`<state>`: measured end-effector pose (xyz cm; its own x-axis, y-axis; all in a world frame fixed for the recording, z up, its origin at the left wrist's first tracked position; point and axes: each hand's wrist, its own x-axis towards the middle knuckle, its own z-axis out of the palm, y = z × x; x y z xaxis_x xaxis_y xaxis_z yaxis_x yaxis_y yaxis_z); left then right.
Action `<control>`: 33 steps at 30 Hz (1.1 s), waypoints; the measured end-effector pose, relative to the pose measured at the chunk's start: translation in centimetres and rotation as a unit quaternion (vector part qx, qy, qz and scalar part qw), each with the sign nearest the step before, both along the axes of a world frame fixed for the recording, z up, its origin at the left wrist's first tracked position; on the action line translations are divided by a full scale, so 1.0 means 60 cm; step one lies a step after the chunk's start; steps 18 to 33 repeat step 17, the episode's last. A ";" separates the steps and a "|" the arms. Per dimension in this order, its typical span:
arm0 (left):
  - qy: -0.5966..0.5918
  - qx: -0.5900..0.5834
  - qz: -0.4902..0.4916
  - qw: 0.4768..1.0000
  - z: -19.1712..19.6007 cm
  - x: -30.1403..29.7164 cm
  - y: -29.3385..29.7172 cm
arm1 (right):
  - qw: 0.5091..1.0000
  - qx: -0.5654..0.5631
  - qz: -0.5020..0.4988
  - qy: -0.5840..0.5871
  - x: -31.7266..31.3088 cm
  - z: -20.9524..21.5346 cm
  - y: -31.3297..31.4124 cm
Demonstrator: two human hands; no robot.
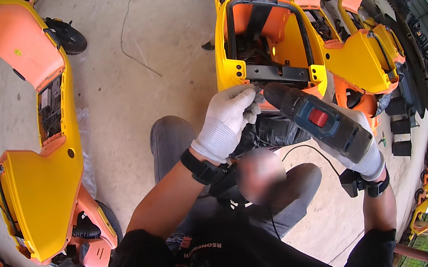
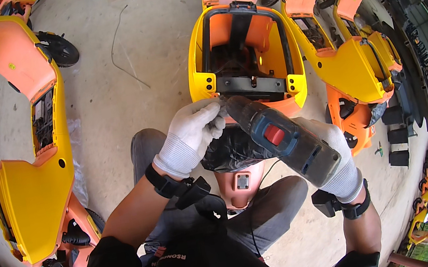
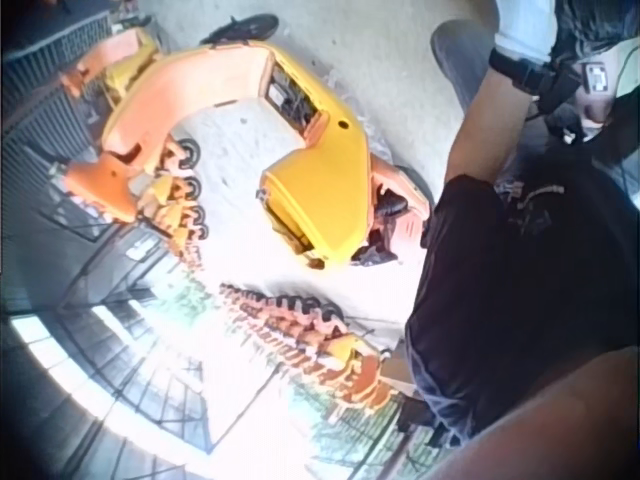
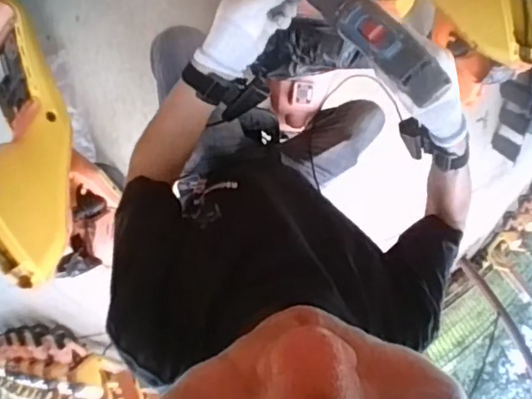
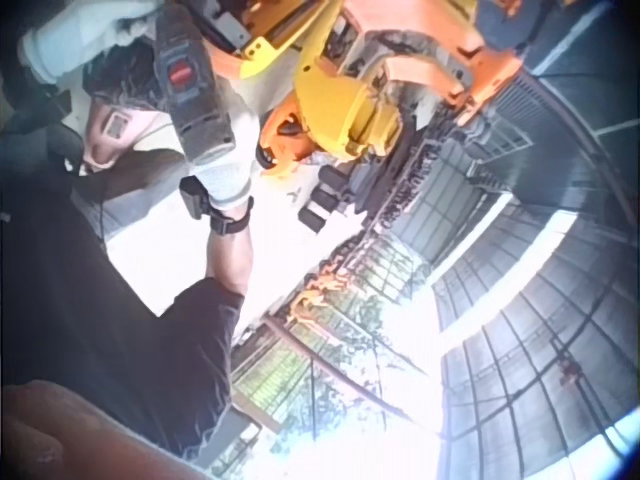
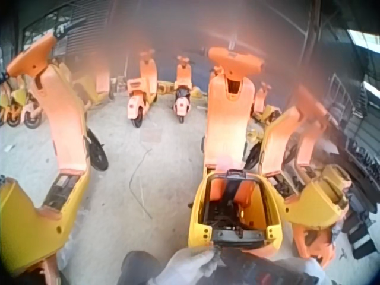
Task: The person uses a cordless drill to fasten screws into the yellow and orange plastic body panels of a child's ride-on scooter. They work on the side and rear sections, securing the panels to the frame.
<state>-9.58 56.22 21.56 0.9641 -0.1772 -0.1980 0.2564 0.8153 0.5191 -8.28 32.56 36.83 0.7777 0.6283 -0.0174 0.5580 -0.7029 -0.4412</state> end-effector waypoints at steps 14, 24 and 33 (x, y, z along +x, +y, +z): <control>0.045 -0.106 -0.023 0.993 0.006 -0.010 0.022 | 0.975 -0.099 0.176 -0.089 0.074 0.004 -0.029; 0.037 -0.130 -0.031 0.990 0.002 -0.007 0.030 | 0.955 -0.164 0.221 -0.110 0.089 0.016 -0.021; 0.037 -0.130 -0.031 0.990 0.002 -0.007 0.030 | 0.955 -0.164 0.221 -0.110 0.089 0.016 -0.021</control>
